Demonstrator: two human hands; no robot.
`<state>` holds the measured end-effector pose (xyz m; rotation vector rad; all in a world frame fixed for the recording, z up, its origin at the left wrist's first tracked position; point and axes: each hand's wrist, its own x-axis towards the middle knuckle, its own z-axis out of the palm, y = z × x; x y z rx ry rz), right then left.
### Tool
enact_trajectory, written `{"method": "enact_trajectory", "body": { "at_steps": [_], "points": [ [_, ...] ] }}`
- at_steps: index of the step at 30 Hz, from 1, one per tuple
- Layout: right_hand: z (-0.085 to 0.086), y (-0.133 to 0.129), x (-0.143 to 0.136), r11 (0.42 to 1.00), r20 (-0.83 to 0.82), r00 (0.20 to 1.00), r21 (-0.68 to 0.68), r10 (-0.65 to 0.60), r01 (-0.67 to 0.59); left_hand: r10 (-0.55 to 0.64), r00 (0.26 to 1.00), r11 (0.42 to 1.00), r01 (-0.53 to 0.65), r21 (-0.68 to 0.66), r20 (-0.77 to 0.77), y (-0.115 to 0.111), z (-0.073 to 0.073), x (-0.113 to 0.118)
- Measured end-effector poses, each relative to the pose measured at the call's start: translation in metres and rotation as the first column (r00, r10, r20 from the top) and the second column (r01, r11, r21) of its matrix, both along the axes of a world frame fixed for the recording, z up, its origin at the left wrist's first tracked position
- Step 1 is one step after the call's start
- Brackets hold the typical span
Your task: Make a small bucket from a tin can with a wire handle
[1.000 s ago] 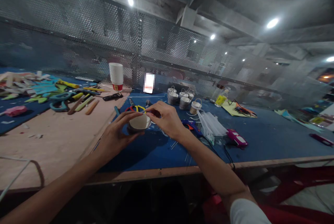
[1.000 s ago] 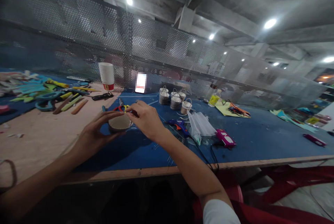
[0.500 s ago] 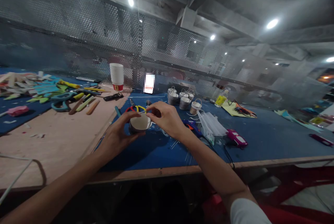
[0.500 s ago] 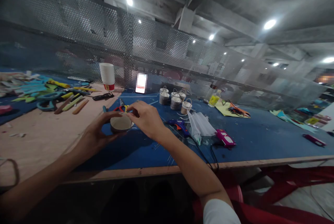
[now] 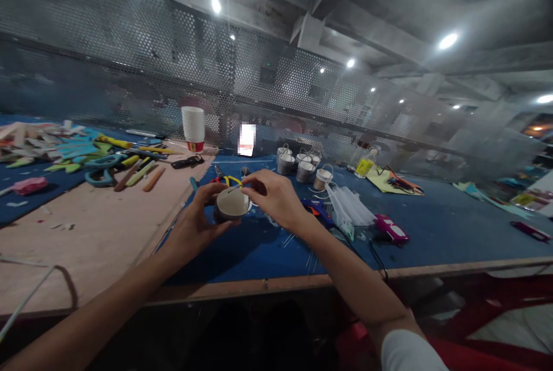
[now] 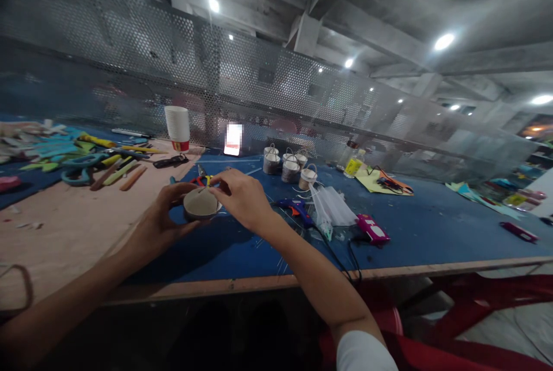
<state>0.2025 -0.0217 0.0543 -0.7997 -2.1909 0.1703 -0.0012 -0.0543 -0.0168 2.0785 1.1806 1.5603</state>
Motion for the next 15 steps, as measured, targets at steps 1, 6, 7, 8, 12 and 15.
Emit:
{"method": "enact_trajectory", "body": {
  "at_steps": [1,6,7,8,12,15],
  "points": [
    [-0.0004,0.0002,-0.0001,1.000,0.000,1.000,-0.002,-0.003,0.003,-0.004,1.000,1.000,0.004,-0.003,0.007,-0.0010,0.0012,0.0005],
    [-0.0013,0.0001,-0.0009,1.000,0.003,1.000,-0.011,-0.021,0.021,-0.031,0.999,0.999,0.032,-0.012,0.035,-0.0028,0.0037,0.0017],
    [-0.0012,-0.0003,-0.0012,1.000,0.004,1.000,-0.015,-0.022,0.022,-0.030,0.999,0.999,0.030,-0.010,0.035,-0.0025,0.0035,0.0018],
    [-0.0010,-0.0006,-0.0014,1.000,0.003,1.000,-0.020,-0.022,0.022,-0.028,0.999,1.000,0.028,-0.011,0.034,-0.0021,0.0032,0.0019],
    [-0.0016,-0.0005,-0.0022,0.999,-0.019,1.000,-0.022,-0.024,0.023,-0.021,0.999,0.999,0.023,-0.032,0.045,-0.0001,0.0021,0.0016],
    [-0.0050,0.0016,-0.0019,0.999,-0.057,0.998,-0.030,-0.025,0.023,-0.044,0.998,0.997,0.047,-0.058,0.054,0.0013,0.0006,0.0014]
  ]
}}
